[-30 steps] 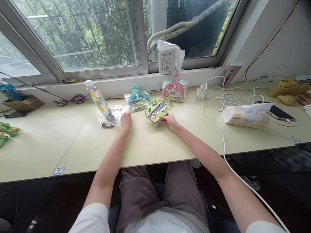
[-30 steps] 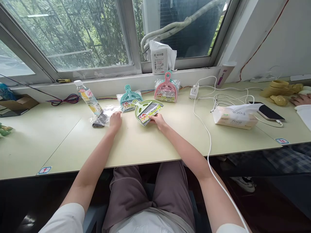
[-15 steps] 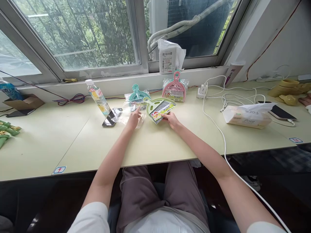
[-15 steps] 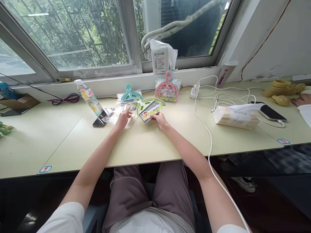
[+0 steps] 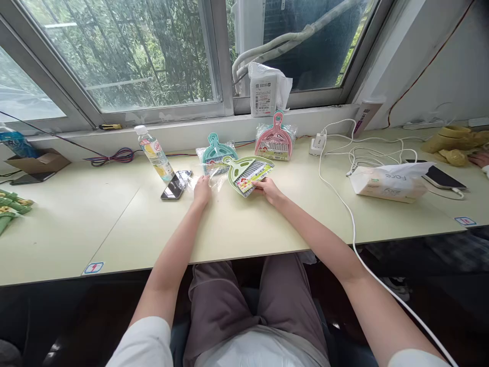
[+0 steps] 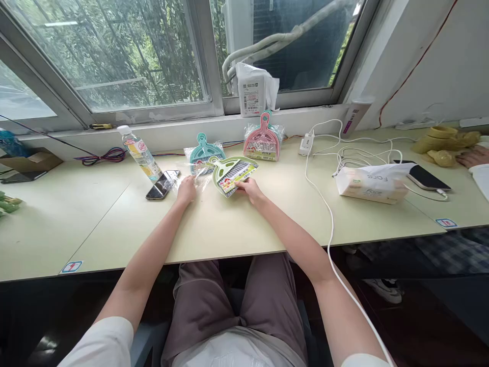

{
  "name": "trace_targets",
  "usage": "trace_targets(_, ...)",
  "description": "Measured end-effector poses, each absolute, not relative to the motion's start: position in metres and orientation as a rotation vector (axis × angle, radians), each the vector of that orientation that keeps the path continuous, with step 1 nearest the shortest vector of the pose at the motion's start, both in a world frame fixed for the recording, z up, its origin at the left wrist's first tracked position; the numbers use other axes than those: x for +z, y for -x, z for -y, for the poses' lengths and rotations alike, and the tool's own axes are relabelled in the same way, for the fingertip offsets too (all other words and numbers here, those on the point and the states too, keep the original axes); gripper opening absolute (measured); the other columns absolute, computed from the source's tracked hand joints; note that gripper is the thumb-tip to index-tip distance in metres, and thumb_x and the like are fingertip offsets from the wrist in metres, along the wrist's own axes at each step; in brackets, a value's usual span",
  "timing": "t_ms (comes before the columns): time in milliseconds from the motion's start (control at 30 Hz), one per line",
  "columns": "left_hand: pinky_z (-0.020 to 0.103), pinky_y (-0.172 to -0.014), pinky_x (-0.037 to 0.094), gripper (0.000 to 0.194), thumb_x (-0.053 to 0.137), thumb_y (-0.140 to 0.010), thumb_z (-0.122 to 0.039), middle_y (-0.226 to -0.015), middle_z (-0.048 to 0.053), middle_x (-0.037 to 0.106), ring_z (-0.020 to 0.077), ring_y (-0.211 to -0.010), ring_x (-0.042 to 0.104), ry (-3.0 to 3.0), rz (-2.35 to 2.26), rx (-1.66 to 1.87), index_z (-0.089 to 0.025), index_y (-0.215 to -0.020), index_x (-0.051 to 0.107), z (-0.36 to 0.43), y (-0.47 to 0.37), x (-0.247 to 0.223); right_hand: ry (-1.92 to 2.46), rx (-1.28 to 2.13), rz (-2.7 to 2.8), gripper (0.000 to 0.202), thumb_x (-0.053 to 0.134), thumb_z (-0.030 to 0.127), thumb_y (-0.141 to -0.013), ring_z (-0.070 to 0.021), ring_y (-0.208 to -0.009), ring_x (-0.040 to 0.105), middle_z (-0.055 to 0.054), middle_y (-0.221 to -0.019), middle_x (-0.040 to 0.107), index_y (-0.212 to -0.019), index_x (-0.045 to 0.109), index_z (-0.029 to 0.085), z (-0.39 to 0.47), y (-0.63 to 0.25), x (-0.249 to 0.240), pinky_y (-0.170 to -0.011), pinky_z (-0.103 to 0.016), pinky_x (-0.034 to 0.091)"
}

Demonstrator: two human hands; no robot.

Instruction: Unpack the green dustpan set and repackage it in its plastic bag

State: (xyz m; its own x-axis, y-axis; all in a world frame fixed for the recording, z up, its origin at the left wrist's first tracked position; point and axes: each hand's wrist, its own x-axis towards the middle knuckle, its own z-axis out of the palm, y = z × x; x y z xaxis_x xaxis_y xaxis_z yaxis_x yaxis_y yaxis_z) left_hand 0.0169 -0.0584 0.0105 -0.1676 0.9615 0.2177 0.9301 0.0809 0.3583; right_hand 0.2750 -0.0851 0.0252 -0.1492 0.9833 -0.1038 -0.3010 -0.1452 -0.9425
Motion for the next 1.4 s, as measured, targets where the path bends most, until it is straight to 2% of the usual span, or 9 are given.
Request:
trace_targets(167,0.037,-0.097,0.044,0.047,0.027,-0.096,-0.017,-0.12,0.016,0.066,0.0269,-0.114,0.059,-1.92,-2.353,0.726,-0.014,-0.133,0.054,0.062,-0.019,0.02,0.923,1.606,1.077,0.017,0.065,0.007,-0.08,-0.0176,-0.085,0.073,-0.009,-0.103,0.075,-0.095,0.067,0.013,0.083,-0.275,0.021,-0.083,-0.033,0.061)
trace_targets(267,0.038,-0.09,0.046,0.044,0.026,-0.098,-0.027,-0.109,0.016,0.07,0.0278,-0.104,0.064,-1.872,-2.421,0.758,-0.017,-0.124,0.061,0.064,-0.02,0.026,0.873,1.651,1.139,0.019,0.068,0.009,-0.078,-0.0183,-0.086,0.073,-0.009,-0.104,0.075,-0.097,0.069,0.013,0.082,-0.276,0.018,-0.084,-0.033,0.061)
trace_targets(433,0.039,-0.089,0.046,0.045,0.026,-0.099,-0.032,-0.108,0.017,0.07,0.0296,-0.103,0.064,-1.815,-2.483,0.763,-0.017,-0.116,0.065,0.064,-0.014,0.03,0.835,1.678,1.214,0.024,0.072,0.014,-0.075,-0.0196,-0.089,0.073,-0.009,-0.105,0.075,-0.099,0.069,0.014,0.084,-0.279,0.021,-0.084,-0.034,0.061)
trace_targets(700,0.039,-0.086,0.047,0.045,0.036,-0.094,-0.03,-0.108,0.015,0.071,0.03,-0.103,0.064,-1.913,-2.478,0.654,-0.019,-0.13,0.061,0.065,-0.014,0.03,0.745,1.707,1.266,0.03,0.076,0.019,-0.072,-0.0215,-0.094,0.072,-0.01,-0.109,0.074,-0.101,0.07,0.014,0.094,-0.277,0.032,-0.087,-0.036,0.059)
trace_targets(900,0.036,-0.091,0.047,0.041,0.041,-0.093,-0.035,-0.112,0.018,0.07,0.029,-0.108,0.062,-1.888,-2.38,0.744,-0.012,-0.111,0.069,0.055,-0.011,0.023,0.798,1.784,1.323,0.031,0.075,0.015,-0.071,-0.0207,-0.09,0.073,-0.01,-0.108,0.074,-0.101,0.071,0.013,0.091,-0.279,0.028,-0.081,-0.032,0.061)
trace_targets(1067,0.032,-0.099,0.043,0.041,0.038,-0.094,-0.031,-0.12,0.013,0.068,0.024,-0.113,0.061,-1.91,-2.251,0.858,-0.014,-0.12,0.066,0.054,-0.008,0.023,0.884,1.731,1.275,0.025,0.072,0.011,-0.073,-0.0198,-0.087,0.073,-0.01,-0.103,0.075,-0.098,0.07,0.013,0.084,-0.285,0.029,-0.081,-0.032,0.061)
trace_targets(1200,0.035,-0.093,0.046,0.042,0.037,-0.094,-0.032,-0.113,0.012,0.071,0.0259,-0.107,0.063,-1.821,-2.34,0.869,-0.017,-0.115,0.07,0.059,-0.008,0.027,0.941,1.69,1.268,0.022,0.071,0.009,-0.073,-0.0197,-0.084,0.074,-0.011,-0.101,0.076,-0.094,0.07,0.013,0.082,-0.29,0.031,-0.081,-0.033,0.061)
trace_targets(1400,0.037,-0.085,0.047,0.043,0.034,-0.096,-0.037,-0.105,0.014,0.072,0.0292,-0.101,0.064,-1.732,-2.483,0.862,-0.02,-0.111,0.07,0.064,-0.008,0.034,0.842,1.781,1.376,0.031,0.075,0.012,-0.07,-0.0215,-0.089,0.073,-0.01,-0.106,0.075,-0.101,0.071,0.013,0.081,-0.292,0.029,-0.079,-0.033,0.062)
